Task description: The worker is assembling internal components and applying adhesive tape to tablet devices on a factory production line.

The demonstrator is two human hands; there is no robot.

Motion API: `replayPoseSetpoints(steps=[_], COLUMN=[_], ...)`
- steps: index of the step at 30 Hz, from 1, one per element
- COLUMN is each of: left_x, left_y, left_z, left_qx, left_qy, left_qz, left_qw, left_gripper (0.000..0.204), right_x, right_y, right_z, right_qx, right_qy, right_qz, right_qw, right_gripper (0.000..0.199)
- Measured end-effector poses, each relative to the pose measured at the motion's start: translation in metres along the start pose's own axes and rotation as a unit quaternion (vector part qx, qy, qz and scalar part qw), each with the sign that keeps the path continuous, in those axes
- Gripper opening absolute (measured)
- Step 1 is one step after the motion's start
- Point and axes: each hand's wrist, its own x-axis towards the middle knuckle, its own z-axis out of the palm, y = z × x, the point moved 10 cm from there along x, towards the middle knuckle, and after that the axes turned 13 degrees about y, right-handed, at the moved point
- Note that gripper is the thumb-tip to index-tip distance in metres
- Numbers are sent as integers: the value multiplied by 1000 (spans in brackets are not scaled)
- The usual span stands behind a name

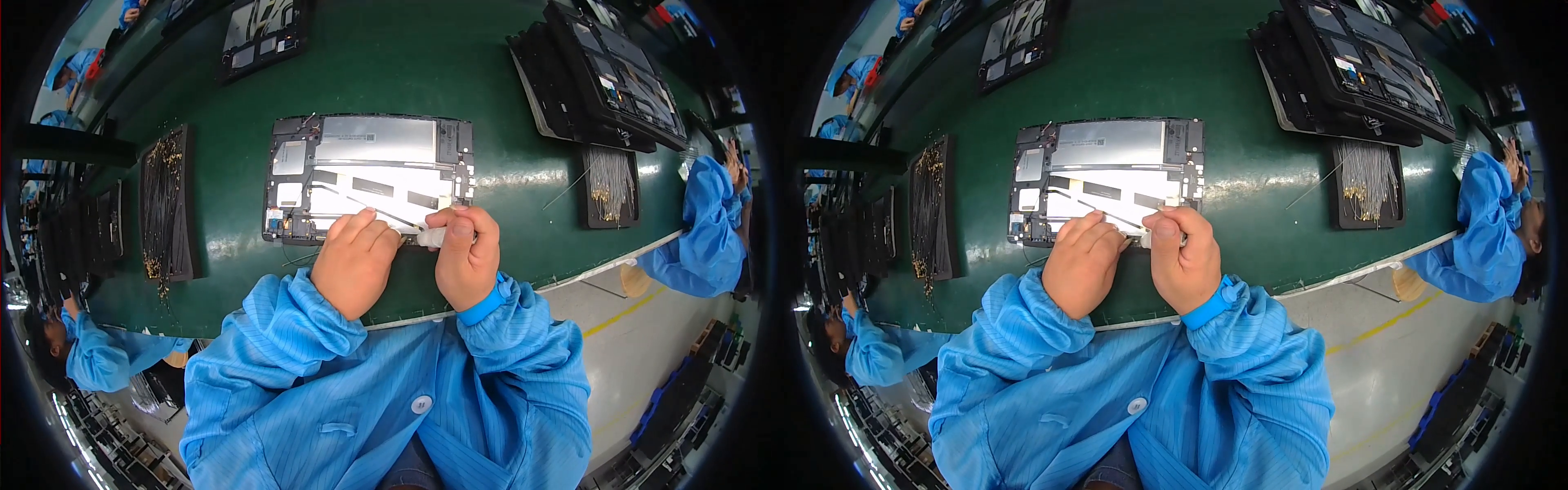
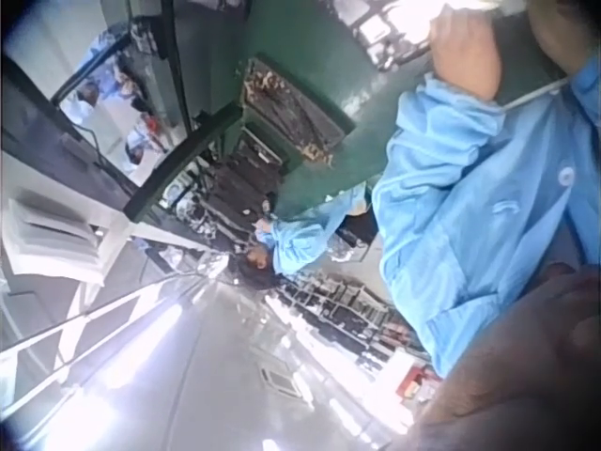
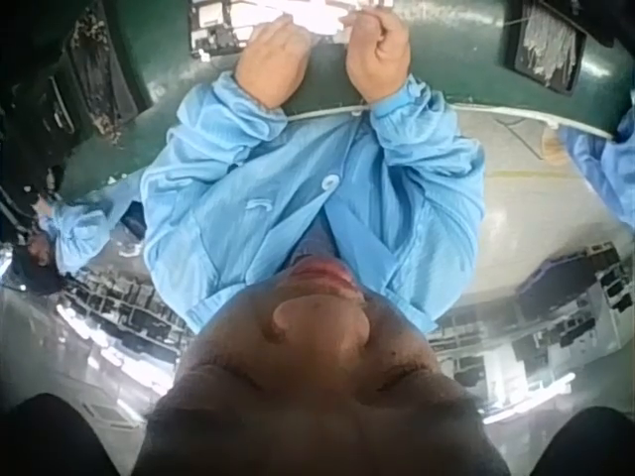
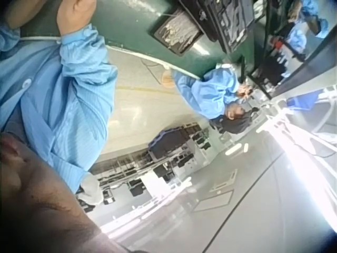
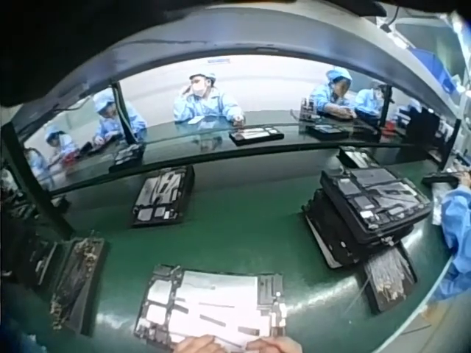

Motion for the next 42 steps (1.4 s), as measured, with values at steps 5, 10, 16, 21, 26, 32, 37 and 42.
replayPoseSetpoints(steps=[5, 10, 16, 21, 26, 32, 37, 42], left_x=[0, -1, 10, 21, -62, -65, -52, -21], left_y=[0, 0, -4, -54, -173, -171, -189, -248], left_z=[1, 4, -4, -53, -58, -35, -48, -44], left_qx=[3, 7, 18, 125, -73, -151, -122, -366], left_qy=[0, -25, -3, 106, 50, -65, -47, 245], left_qz=[3, 13, 24, -5, -522, -551, -607, -655], left_qw=[1000, 1000, 1000, 986, 848, 818, 783, 614], left_gripper=[15, 19, 16, 17, 47, 52, 52, 39], right_x=[0, 16, 20, 35, 10, -13, -2, 76], right_y=[5, -34, -47, 19, 50, 70, 32, 26], right_z=[-6, 27, 51, 12, -41, -34, 7, 38], right_qx=[34, -179, -216, -9, -18, -98, -33, 43], right_qy=[26, -115, -168, -69, -81, -127, -166, -69], right_qz=[51, -49, -132, 119, 368, 564, 526, 487], right_qw=[998, 976, 953, 990, 926, 810, 834, 870], right_gripper=[18, 11, 14, 22, 32, 32, 27, 26])
